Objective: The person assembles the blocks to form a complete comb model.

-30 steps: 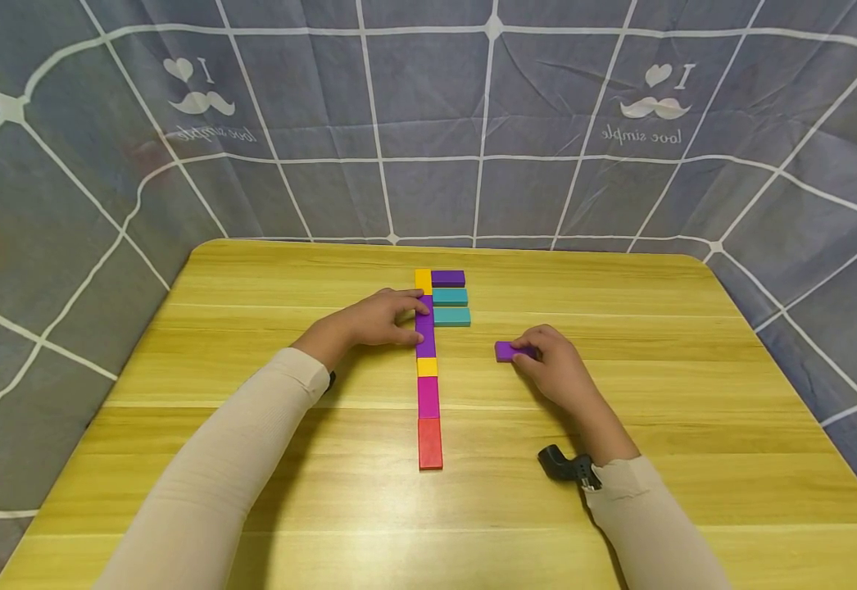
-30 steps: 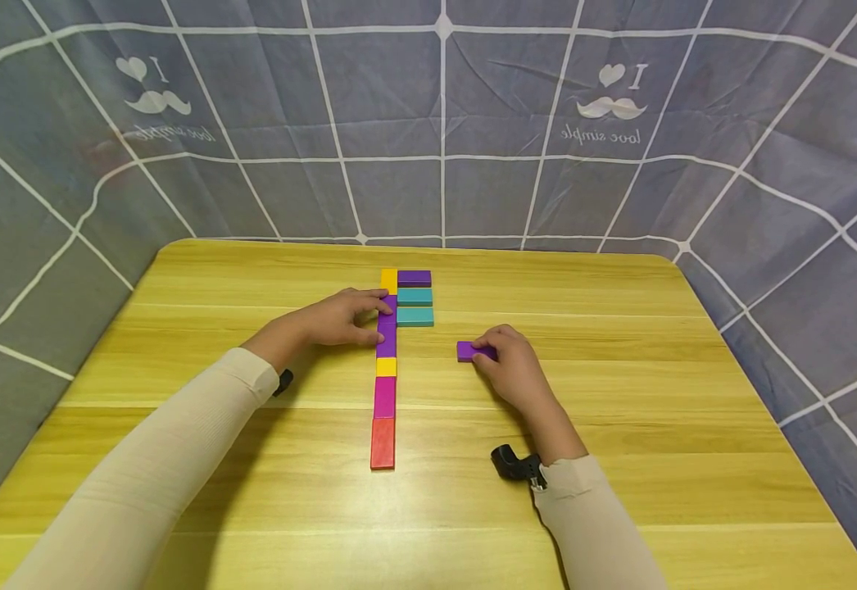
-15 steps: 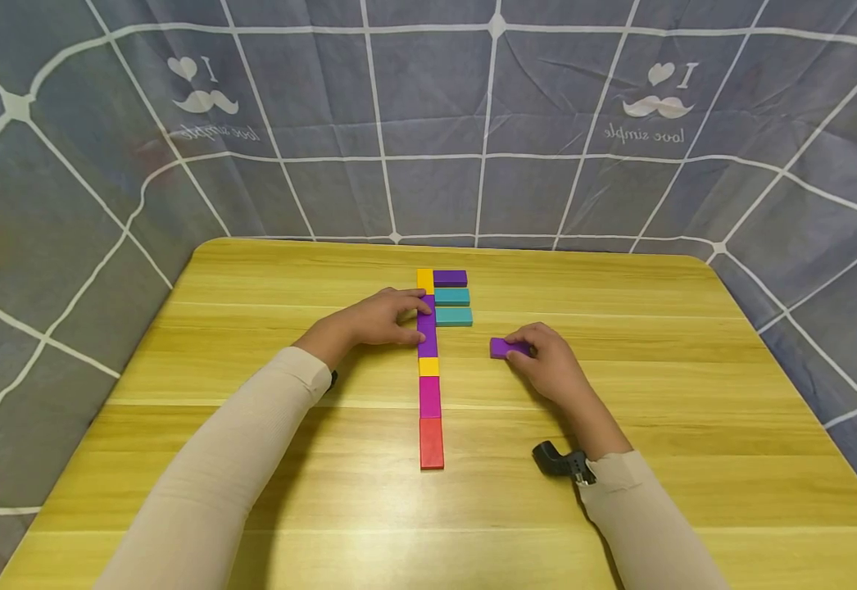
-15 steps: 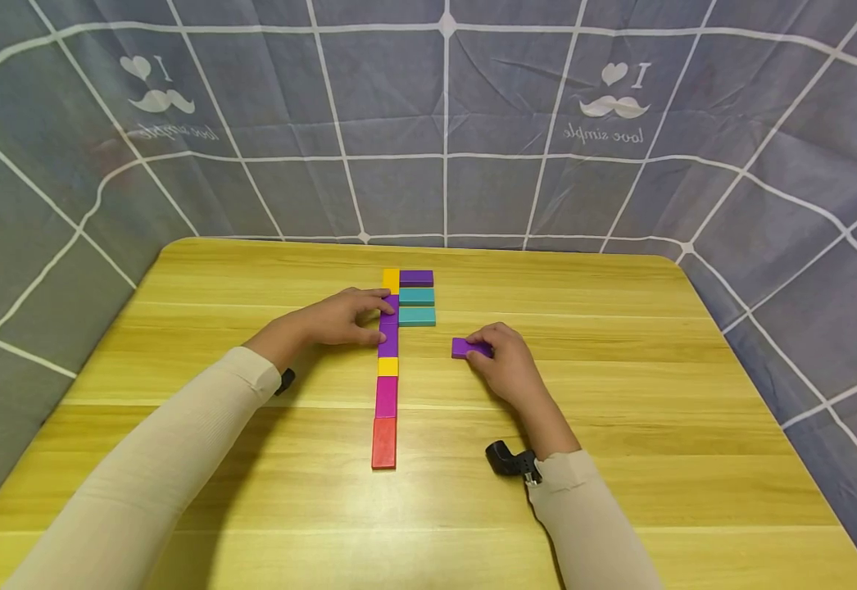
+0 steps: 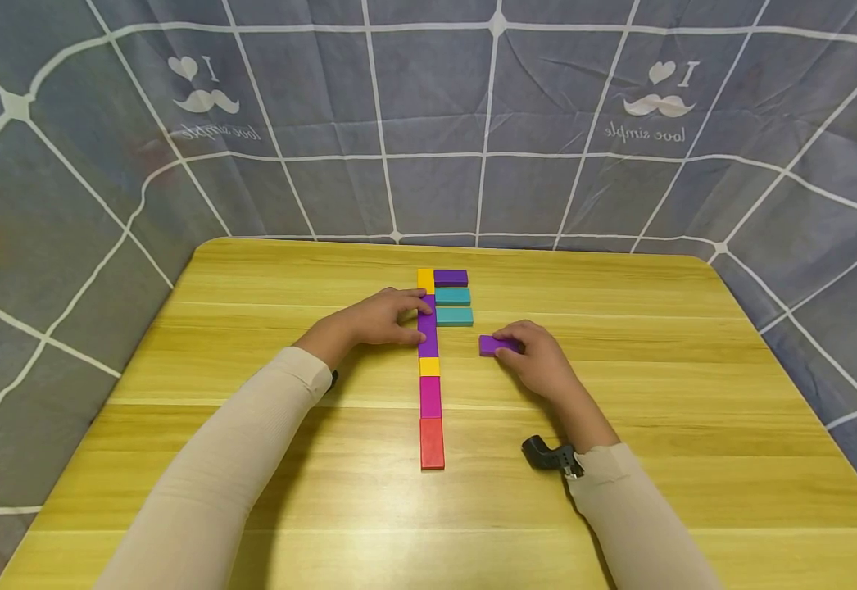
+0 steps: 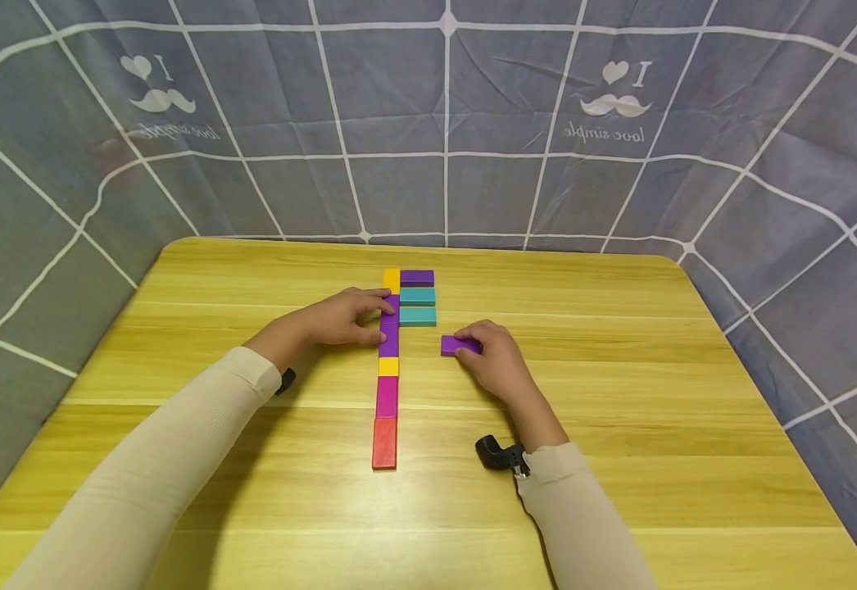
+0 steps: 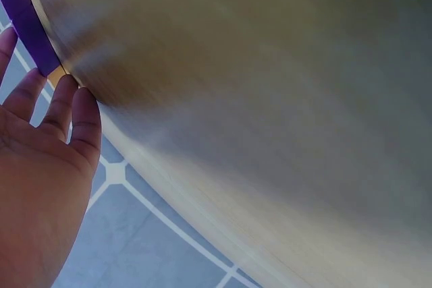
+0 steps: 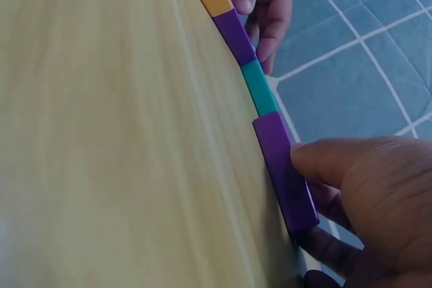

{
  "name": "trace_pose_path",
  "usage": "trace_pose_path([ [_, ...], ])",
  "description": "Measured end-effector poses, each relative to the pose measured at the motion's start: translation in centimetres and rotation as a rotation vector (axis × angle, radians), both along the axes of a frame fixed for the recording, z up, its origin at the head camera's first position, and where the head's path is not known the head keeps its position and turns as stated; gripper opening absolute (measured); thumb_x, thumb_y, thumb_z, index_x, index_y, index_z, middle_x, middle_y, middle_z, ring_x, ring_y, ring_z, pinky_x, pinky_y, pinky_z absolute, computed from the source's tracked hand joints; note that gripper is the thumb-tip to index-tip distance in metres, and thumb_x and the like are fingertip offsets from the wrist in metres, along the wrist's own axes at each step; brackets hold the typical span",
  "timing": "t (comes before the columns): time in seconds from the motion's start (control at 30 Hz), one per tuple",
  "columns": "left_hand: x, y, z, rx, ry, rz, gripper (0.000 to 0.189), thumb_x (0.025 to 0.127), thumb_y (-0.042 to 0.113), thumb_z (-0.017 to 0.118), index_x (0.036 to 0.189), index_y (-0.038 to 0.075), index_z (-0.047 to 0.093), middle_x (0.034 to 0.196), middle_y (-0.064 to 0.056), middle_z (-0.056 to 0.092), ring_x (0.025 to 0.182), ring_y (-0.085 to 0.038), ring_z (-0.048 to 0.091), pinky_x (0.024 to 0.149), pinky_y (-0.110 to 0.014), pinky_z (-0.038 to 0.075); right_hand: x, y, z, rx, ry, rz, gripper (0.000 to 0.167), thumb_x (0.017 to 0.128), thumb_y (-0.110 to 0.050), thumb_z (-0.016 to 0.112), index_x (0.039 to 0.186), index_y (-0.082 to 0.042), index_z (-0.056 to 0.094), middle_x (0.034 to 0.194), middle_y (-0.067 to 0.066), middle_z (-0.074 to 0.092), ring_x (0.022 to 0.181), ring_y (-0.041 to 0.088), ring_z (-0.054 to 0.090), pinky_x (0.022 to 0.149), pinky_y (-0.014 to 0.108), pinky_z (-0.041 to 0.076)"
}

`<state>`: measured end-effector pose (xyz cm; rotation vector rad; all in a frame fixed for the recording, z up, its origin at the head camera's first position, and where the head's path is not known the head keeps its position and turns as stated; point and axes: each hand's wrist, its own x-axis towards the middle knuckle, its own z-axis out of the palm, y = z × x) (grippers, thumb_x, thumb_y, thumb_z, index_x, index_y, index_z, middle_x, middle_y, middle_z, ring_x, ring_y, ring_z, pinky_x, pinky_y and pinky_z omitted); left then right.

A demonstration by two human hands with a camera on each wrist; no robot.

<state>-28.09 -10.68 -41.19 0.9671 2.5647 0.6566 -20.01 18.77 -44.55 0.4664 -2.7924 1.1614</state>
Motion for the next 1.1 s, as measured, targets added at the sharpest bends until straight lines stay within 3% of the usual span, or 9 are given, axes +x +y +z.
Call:
trace_pose_path([
  [0.57, 0.1, -0.1, 0.2, -0.002, 0.001, 0.002, 0.051, 0.091, 0.033, 0.071, 0.136, 0.014, 0.059, 0.16, -0.012, 0.03, 0.146, -0.037, 0.024, 0.119, -0.047, 0.021, -0.9, -2.0, 0.1, -0.014, -0.021, 0.024, 0.023, 0.094, -0.007, 0.066, 0.115, 0.002, 0.07, 0.116, 0.017, 0.065, 0.113, 0.035, 0.057, 0.103, 0.048, 0.043],
  [1.1, -0.1, 0.0, 0.1, -0.002, -0.011, 0.012, 0.05, 0.091, 0.035, 0.071, 0.136, 0.017, 0.06, 0.16, -0.01, 0.031, 0.146, -0.035, 0.025, 0.119, -0.046, 0.022, -1.1, -3.7, 0.2, -0.004, -0.024, -0.01, 0.023, 0.094, -0.009, 0.067, 0.115, -0.001, 0.072, 0.12, 0.014, 0.065, 0.116, 0.035, 0.052, 0.103, 0.046, 0.041],
])
